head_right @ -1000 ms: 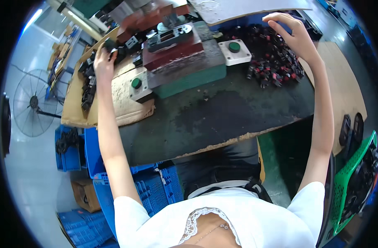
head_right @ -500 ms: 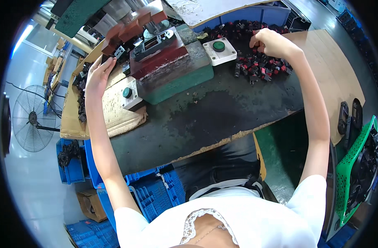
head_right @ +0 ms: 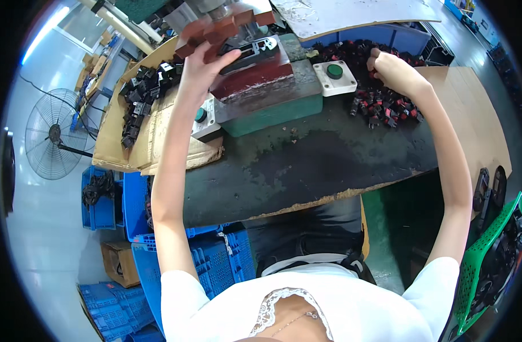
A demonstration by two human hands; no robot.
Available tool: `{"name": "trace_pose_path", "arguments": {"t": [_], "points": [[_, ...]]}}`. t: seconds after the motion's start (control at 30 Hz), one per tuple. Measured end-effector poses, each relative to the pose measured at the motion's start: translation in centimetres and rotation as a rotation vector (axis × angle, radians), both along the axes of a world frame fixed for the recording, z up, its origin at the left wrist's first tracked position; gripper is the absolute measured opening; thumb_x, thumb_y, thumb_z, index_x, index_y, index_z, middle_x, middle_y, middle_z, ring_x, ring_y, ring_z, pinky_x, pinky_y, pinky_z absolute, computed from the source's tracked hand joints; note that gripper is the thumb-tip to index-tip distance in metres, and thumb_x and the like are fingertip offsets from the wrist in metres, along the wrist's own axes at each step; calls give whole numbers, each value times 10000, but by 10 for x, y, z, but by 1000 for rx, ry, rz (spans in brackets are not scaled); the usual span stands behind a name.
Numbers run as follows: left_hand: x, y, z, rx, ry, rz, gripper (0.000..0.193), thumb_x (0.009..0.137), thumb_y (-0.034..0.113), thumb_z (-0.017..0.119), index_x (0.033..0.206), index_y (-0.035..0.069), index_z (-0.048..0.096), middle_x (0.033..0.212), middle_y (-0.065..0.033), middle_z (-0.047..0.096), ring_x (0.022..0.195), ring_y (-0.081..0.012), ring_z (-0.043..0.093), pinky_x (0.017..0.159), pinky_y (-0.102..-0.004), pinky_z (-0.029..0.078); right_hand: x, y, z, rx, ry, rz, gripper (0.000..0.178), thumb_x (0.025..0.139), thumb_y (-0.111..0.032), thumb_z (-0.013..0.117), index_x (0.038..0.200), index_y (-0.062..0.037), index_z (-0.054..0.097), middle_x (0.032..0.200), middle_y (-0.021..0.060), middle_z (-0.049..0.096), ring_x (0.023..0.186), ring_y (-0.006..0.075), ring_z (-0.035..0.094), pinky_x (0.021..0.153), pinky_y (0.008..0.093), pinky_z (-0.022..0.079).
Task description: Assembling small components by placing them into a press machine and activating the cycle.
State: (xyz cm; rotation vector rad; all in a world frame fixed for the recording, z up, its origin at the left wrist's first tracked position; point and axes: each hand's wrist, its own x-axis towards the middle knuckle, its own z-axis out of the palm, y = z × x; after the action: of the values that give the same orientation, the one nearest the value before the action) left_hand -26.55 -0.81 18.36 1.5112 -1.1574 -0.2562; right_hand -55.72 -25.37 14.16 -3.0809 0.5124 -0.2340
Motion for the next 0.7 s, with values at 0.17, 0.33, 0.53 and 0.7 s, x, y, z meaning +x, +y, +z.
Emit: {"name": "trace_pose_path", "arguments": {"t": [0.17, 0.33, 0.53, 0.7], "points": [[-1, -6, 4, 15, -563, 43, 422, 732, 278, 746, 1056, 36, 622, 973, -132, 657, 911, -262, 631, 819, -313, 477, 6, -5, 3, -4, -28, 115, 128, 734, 44, 608, 835, 7, 537, 910, 152, 538, 878, 340, 557, 723, 399, 460], [11, 2, 4, 160, -518, 69, 442, 752, 276, 730, 1129, 76, 616, 1054, -131, 635, 1000, -250, 612, 875, -315, 464, 14, 12, 5, 95, -53, 111, 212, 698, 84, 619, 866, 16, 508, 918, 152, 534, 873, 339, 565, 723, 390, 473], [26, -1, 2, 196, -347, -105, 404, 754, 249, 733, 1141, 183, 638, 1142, -108, 587, 1058, -208, 577, 921, -330, 442, 17, -6, 3, 167, -79, 201, 400, 690, 95, 619, 1072, 5, 543, 1066, 141, 561, 969, 315, 570, 816, 355, 502], [27, -4, -3, 96, -394, -121, 358, 747, 248, 744, 1081, 154, 656, 1086, -69, 602, 1037, -183, 563, 904, -331, 443, 22, -5, 2, 330, 9, 108, 307, 698, 76, 630, 996, 19, 578, 1054, 141, 562, 972, 299, 570, 793, 351, 508]]}}
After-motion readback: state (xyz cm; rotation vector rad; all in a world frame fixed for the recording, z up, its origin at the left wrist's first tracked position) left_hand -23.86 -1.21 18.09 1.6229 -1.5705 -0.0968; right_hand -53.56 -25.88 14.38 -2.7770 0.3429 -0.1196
